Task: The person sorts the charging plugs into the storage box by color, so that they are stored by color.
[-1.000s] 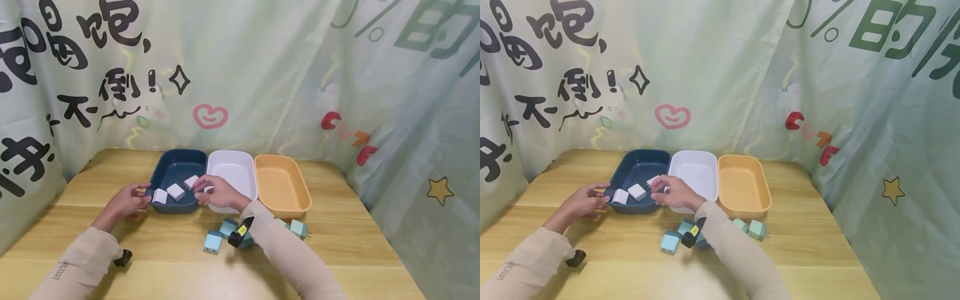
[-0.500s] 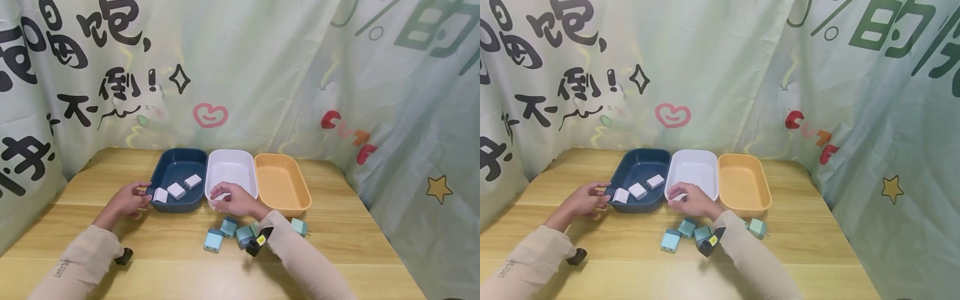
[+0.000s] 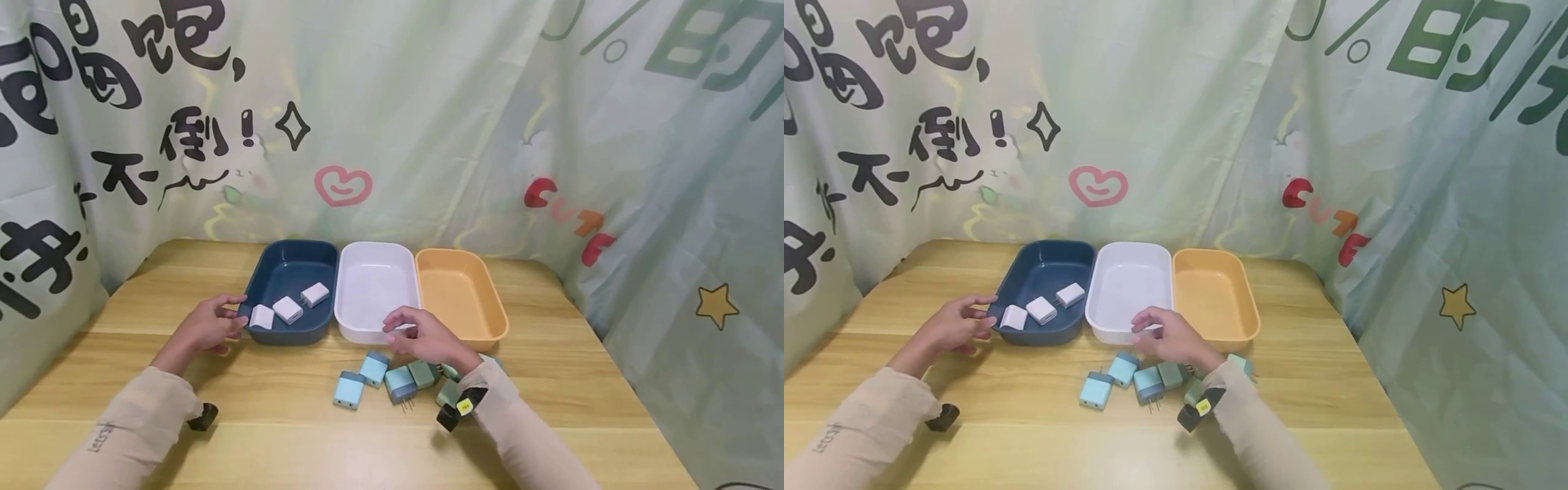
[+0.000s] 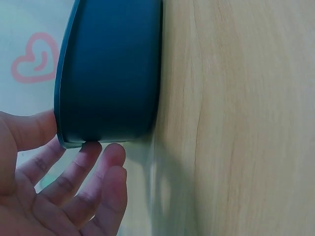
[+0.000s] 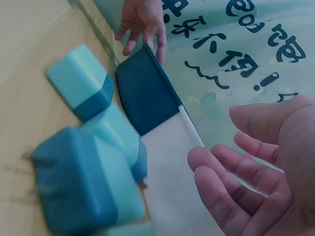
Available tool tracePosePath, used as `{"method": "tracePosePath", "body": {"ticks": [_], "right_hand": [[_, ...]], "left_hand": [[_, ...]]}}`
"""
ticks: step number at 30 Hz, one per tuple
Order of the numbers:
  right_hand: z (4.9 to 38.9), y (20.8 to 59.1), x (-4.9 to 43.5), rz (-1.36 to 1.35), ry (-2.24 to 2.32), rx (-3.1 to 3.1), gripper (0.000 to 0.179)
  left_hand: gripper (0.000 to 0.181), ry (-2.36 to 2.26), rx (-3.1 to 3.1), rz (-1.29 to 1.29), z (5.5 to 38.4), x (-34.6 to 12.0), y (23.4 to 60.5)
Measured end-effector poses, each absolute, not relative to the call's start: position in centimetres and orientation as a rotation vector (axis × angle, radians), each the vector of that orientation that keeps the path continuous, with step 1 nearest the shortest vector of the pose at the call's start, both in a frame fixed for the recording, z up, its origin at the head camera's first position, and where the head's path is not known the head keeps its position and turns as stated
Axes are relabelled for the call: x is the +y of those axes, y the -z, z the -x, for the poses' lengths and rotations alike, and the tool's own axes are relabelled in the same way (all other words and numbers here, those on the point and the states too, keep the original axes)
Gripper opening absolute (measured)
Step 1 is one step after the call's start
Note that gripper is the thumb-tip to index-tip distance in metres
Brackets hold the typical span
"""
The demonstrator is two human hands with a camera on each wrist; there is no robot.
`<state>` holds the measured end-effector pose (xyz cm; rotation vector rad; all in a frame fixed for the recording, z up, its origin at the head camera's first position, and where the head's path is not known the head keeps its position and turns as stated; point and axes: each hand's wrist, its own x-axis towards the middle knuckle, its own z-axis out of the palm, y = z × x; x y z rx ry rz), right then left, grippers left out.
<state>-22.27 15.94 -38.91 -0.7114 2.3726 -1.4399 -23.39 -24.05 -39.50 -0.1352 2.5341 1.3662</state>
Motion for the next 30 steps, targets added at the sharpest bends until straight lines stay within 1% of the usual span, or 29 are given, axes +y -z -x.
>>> {"method": "tracePosePath", "body": {"ticks": [4, 10, 13, 30], "right_hand": [[21.8, 39.1, 17.2, 0.723, 1.408, 2.413, 0.027], [20.8, 39.3, 18.4, 0.779, 1.357, 2.454, 0.025], [20.3, 39.6, 18.8, 0.807, 1.332, 2.456, 0.027], [18.0, 40.5, 19.6, 0.798, 1.275, 2.360, 0.033]], "left_hand": [[0.062, -1.370, 2.533, 0.131, 23.3, -24.2, 39.2], [0.062, -1.377, 2.538, 0.117, 23.3, -24.3, 39.1], [0.061, -1.376, 2.545, 0.104, 23.3, -24.2, 39.1], [0.059, -1.382, 2.550, 0.095, 23.0, -24.0, 39.3]]}}
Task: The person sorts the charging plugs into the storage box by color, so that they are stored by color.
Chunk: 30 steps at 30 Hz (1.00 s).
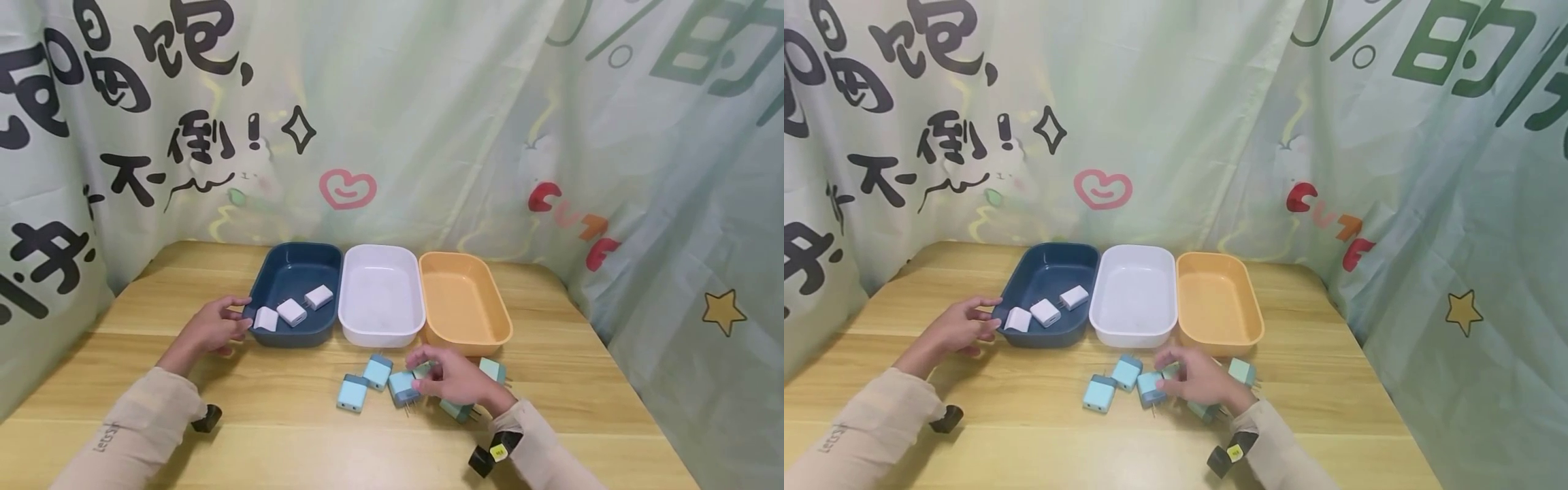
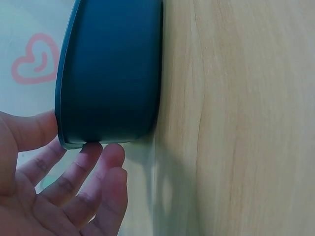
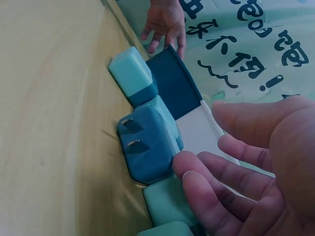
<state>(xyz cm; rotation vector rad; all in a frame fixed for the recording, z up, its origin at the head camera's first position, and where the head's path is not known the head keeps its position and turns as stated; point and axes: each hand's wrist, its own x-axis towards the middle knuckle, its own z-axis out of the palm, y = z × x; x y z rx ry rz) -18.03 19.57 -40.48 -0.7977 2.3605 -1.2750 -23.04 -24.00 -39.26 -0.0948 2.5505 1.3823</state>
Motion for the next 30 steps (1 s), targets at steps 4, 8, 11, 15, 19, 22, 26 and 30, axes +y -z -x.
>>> {"method": "tracePosePath", "body": {"ticks": [4, 8, 11, 15, 19, 22, 26, 30], "right_hand": [[17.7, 40.7, 19.7, 0.806, 1.253, 2.376, 0.035], [17.6, 40.8, 19.5, 0.802, 1.191, 2.438, 0.037], [17.7, 40.7, 19.4, 0.784, 1.153, 2.473, 0.040], [17.9, 40.7, 19.3, 0.763, 1.087, 2.503, 0.044], [18.1, 40.7, 19.0, 0.792, 0.999, 2.549, 0.046], [18.2, 40.7, 18.7, 0.798, 0.938, 2.564, 0.048], [18.2, 40.6, 18.2, 0.790, 0.876, 2.560, 0.049], [18.2, 40.4, 18.1, 0.809, 0.867, 2.570, 0.050]], "left_hand": [[0.060, -1.387, 2.549, 0.080, 23.0, -23.9, 39.3], [0.059, -1.398, 2.547, 0.074, 23.1, -23.8, 39.4], [0.059, -1.391, 2.551, 0.071, 23.2, -23.8, 39.4], [0.060, -1.384, 2.547, 0.076, 23.3, -23.8, 39.3], [0.059, -1.390, 2.545, 0.080, 23.2, -23.8, 39.3], [0.058, -1.383, 2.552, 0.090, 23.1, -23.9, 39.4], [0.058, -1.378, 2.549, 0.099, 22.9, -24.1, 39.5], [0.059, -1.400, 2.541, 0.064, 23.0, -24.1, 39.5]]}}
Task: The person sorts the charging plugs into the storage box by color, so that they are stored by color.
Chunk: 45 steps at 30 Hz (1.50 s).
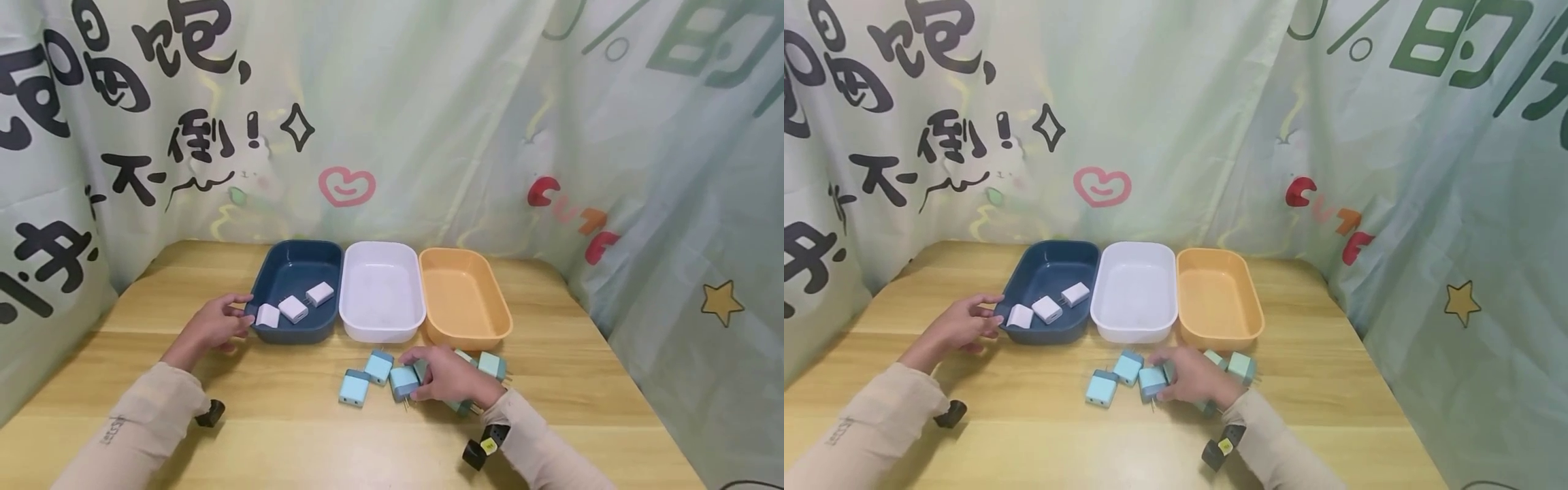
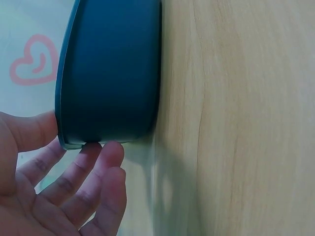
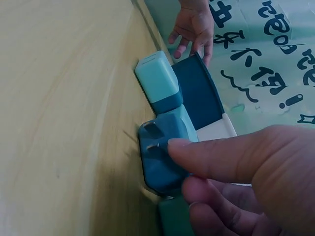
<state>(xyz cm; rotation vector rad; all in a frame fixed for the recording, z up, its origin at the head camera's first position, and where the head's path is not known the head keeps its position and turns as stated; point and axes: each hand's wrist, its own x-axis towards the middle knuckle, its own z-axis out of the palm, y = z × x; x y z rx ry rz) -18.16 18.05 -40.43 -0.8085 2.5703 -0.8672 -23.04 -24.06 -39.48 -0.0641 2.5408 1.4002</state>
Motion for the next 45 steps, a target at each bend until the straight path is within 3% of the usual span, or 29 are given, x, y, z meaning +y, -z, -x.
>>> {"method": "tracePosePath", "body": {"ticks": [9, 33, 45], "right_hand": [[18.2, 40.3, 18.1, 0.900, 0.834, 2.557, 0.056], [17.9, 39.8, 18.9, 0.765, 1.014, 2.573, 0.057], [18.7, 39.1, 19.1, 0.848, 1.098, 2.563, 0.050]], "left_hand": [[0.059, -1.411, 2.537, 0.049, 23.3, -24.1, 39.4], [0.060, -1.379, 2.540, 0.067, 23.2, -24.0, 39.5], [0.060, -1.387, 2.538, 0.091, 23.3, -23.9, 39.3]]}}
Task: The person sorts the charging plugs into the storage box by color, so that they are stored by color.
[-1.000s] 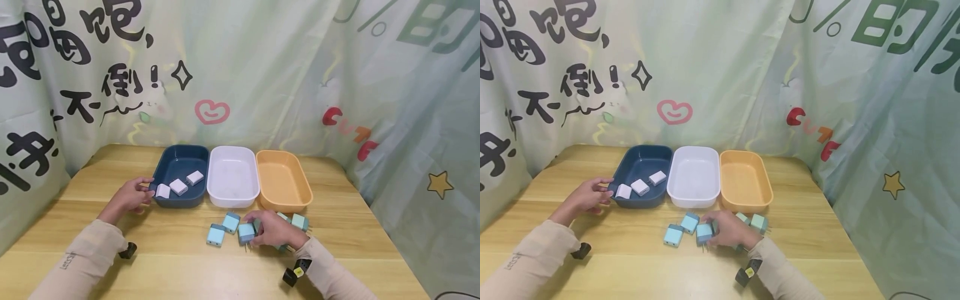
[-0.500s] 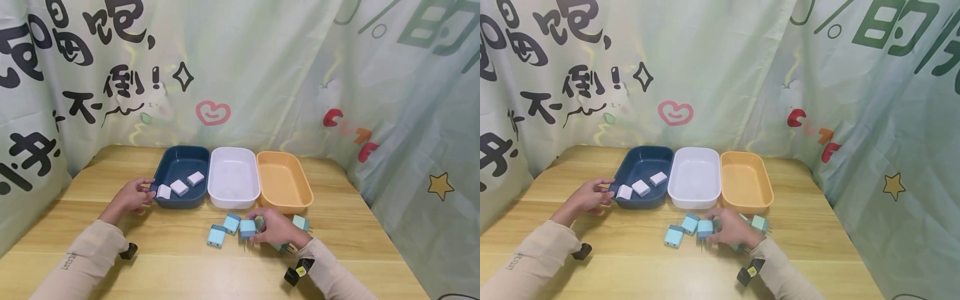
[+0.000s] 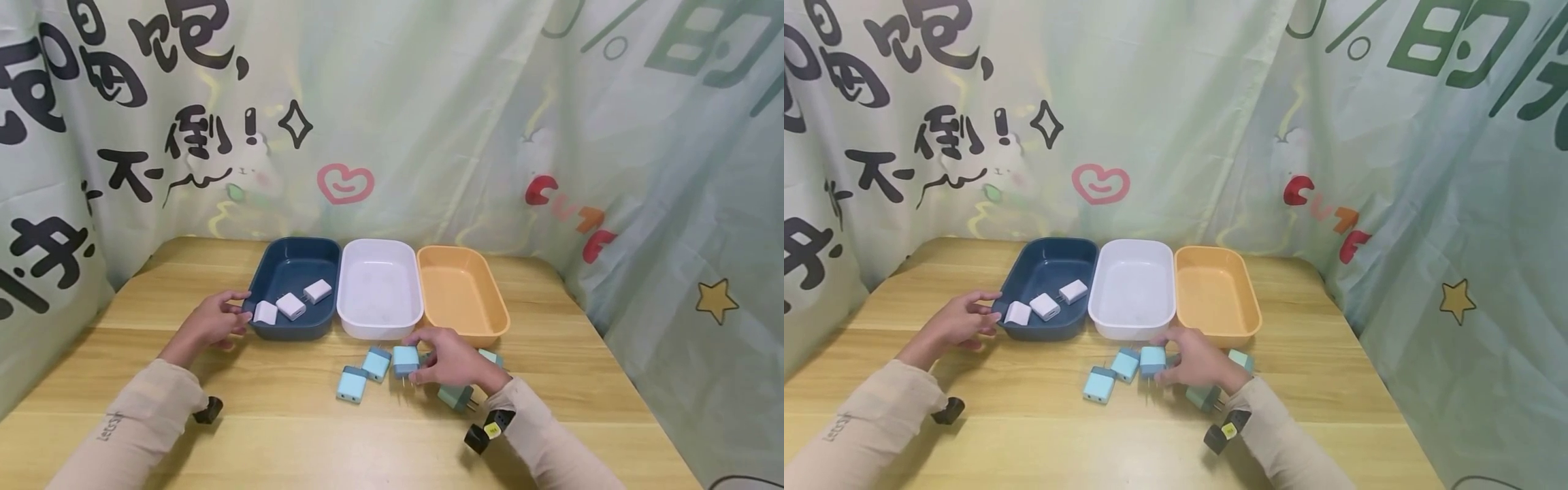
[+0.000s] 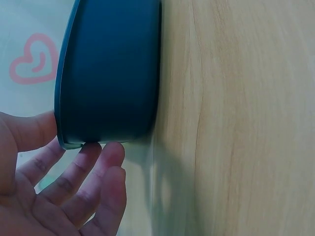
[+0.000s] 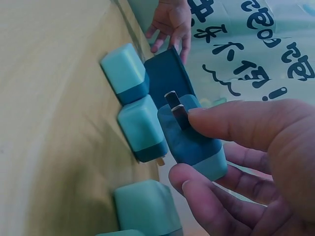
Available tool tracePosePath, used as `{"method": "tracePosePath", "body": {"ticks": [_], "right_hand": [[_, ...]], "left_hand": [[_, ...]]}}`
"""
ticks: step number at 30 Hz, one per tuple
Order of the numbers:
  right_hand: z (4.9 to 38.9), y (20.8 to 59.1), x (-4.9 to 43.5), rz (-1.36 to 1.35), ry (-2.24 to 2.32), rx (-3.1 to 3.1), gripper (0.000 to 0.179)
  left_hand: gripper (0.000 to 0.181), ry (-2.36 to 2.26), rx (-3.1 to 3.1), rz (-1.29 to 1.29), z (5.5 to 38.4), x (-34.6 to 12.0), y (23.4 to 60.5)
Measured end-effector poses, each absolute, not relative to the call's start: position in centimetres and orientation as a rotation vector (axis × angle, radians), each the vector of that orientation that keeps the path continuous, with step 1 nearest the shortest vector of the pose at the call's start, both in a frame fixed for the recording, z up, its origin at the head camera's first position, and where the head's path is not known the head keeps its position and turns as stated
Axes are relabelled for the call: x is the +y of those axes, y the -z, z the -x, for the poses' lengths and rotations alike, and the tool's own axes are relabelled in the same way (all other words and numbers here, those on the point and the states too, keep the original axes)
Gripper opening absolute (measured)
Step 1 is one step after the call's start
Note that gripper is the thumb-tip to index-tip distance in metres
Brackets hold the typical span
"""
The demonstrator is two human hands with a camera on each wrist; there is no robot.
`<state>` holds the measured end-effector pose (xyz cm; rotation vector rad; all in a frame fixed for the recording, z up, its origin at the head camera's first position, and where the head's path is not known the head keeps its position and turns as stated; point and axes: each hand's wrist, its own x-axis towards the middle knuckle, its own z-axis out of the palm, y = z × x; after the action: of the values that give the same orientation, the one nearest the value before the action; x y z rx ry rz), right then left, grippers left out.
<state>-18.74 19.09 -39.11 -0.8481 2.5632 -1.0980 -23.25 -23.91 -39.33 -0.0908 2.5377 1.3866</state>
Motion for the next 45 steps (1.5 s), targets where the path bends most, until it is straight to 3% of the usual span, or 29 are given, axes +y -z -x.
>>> {"method": "tracePosePath", "body": {"ticks": [33, 45], "right_hand": [[21.5, 36.4, 17.6, 0.822, 1.127, 2.612, 0.050], [22.8, 35.9, 16.6, 0.618, 1.217, 2.595, 0.049]], "left_hand": [[0.060, -1.390, 2.557, 0.072, 23.1, -24.1, 39.5], [0.060, -1.378, 2.565, 0.090, 23.0, -23.9, 39.4]]}}
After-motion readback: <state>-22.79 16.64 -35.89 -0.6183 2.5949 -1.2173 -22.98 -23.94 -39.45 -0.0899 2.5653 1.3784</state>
